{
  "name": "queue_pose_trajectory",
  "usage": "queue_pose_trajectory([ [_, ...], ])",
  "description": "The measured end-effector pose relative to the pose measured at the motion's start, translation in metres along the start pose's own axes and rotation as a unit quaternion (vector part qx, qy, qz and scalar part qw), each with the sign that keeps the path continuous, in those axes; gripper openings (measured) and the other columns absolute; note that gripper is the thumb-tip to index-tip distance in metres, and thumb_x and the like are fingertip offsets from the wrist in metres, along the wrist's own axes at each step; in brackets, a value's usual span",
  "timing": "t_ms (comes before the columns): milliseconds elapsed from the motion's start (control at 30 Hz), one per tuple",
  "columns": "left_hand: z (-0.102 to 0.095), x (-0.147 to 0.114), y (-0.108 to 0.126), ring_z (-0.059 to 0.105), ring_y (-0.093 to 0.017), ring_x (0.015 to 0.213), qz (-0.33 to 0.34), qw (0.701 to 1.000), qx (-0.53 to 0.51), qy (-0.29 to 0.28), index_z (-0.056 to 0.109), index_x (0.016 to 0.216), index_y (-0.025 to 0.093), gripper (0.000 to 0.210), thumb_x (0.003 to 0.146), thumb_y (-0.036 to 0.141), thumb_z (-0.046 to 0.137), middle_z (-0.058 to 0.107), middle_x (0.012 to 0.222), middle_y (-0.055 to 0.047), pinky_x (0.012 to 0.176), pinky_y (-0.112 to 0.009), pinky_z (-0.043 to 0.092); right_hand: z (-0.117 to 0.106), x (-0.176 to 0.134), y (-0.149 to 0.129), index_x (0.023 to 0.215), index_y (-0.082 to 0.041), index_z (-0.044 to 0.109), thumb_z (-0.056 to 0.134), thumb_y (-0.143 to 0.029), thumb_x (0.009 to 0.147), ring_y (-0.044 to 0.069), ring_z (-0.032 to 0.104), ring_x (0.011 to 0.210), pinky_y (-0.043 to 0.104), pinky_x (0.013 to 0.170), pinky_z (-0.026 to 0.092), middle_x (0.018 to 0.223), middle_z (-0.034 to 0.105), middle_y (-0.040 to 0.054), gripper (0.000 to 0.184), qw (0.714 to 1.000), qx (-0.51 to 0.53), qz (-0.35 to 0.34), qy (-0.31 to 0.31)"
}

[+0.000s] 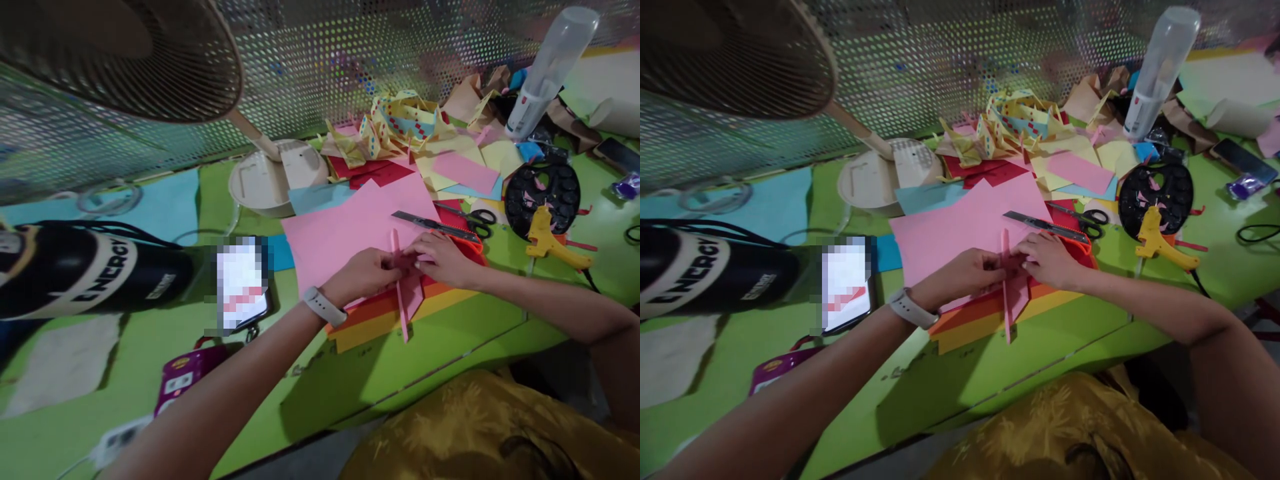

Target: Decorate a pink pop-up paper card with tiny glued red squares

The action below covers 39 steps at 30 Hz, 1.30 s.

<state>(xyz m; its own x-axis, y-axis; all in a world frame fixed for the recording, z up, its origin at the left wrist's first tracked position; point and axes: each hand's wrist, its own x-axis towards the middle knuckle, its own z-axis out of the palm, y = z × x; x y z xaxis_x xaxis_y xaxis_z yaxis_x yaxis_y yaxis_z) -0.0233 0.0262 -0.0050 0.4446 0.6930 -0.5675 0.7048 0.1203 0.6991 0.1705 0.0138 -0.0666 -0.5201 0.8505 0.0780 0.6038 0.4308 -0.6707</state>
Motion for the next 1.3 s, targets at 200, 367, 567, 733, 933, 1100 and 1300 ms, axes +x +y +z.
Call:
queue_pose_trajectory([
  [200,-0.001,0.001,-0.002,0.037,-0.009,0.039,-0.016,0.999,-0.038,-0.019,0.058,0.064,0.018,0.021,0.075,0.036,0.063,0.047,0.046,0.005,0.042,-0.024,0.024,0.001,0.0,0.001,0.109,-0.022,0.068,0.053,-0.011,0.082,0.024,0.056,0.107,0.043,0.098,0.038,0.105,0.067,0.005,0.032,1.0,-0.006,-0.001,-0.003],
  [367,-0.003,0.003,-0.005,0.039,-0.009,0.041,-0.011,0.999,-0.029,-0.02,0.051,0.058,0.019,0.021,0.072,0.03,0.062,0.048,0.048,0.005,0.043,-0.023,0.028,0.0,0.0,0.001,0.109,-0.024,0.068,0.054,-0.013,0.085,0.024,0.057,0.107,0.043,0.097,0.038,0.105,0.068,0.0042,0.03,1.0,-0.003,0.004,-0.006],
  [567,-0.003,0.003,-0.006,0.041,-0.009,0.042,-0.004,1.0,-0.01,-0.018,0.051,0.057,0.019,0.017,0.07,0.025,0.06,0.05,0.049,0.004,0.044,-0.023,0.029,-0.001,0.0,0.0,0.108,-0.023,0.069,0.055,-0.012,0.083,0.024,0.057,0.107,0.044,0.098,0.038,0.104,0.068,0.0049,0.03,1.0,0.0,0.001,-0.005],
  [733,0.0,0.001,-0.006,0.04,-0.008,0.038,-0.012,1.0,-0.014,0.0,0.051,0.058,0.019,0.021,0.076,0.03,0.057,0.048,0.045,0.005,0.042,-0.022,0.027,-0.001,0.001,0.0,0.108,-0.021,0.069,0.054,-0.012,0.085,0.024,0.057,0.106,0.044,0.098,0.038,0.105,0.068,0.0058,0.029,1.0,0.001,-0.004,0.001],
  [933,0.0,0.002,-0.007,0.038,-0.008,0.04,-0.004,1.0,-0.017,-0.014,0.049,0.061,0.019,0.022,0.075,0.031,0.059,0.047,0.048,0.006,0.042,-0.023,0.026,-0.001,0.001,0.0,0.11,-0.021,0.068,0.055,-0.012,0.084,0.024,0.057,0.106,0.042,0.098,0.038,0.107,0.068,0.0057,0.03,1.0,-0.002,-0.002,-0.004],
  [1100,-0.001,0.006,-0.012,0.037,-0.008,0.04,-0.003,0.999,-0.029,-0.04,0.051,0.065,0.02,0.02,0.074,0.034,0.061,0.046,0.051,0.006,0.041,-0.024,0.025,-0.001,0.001,0.001,0.11,-0.021,0.069,0.054,-0.011,0.084,0.024,0.057,0.105,0.043,0.097,0.038,0.106,0.069,0.0058,0.031,1.0,-0.005,-0.007,0.0],
  [1300,-0.002,0.006,-0.014,0.039,-0.009,0.042,0.019,0.999,-0.014,-0.04,0.051,0.063,0.02,0.019,0.074,0.033,0.059,0.046,0.051,0.006,0.043,-0.024,0.027,-0.002,0.001,0.001,0.11,-0.021,0.069,0.054,-0.011,0.084,0.023,0.057,0.105,0.043,0.097,0.039,0.106,0.069,0.0058,0.031,1.0,-0.007,-0.007,-0.004],
])
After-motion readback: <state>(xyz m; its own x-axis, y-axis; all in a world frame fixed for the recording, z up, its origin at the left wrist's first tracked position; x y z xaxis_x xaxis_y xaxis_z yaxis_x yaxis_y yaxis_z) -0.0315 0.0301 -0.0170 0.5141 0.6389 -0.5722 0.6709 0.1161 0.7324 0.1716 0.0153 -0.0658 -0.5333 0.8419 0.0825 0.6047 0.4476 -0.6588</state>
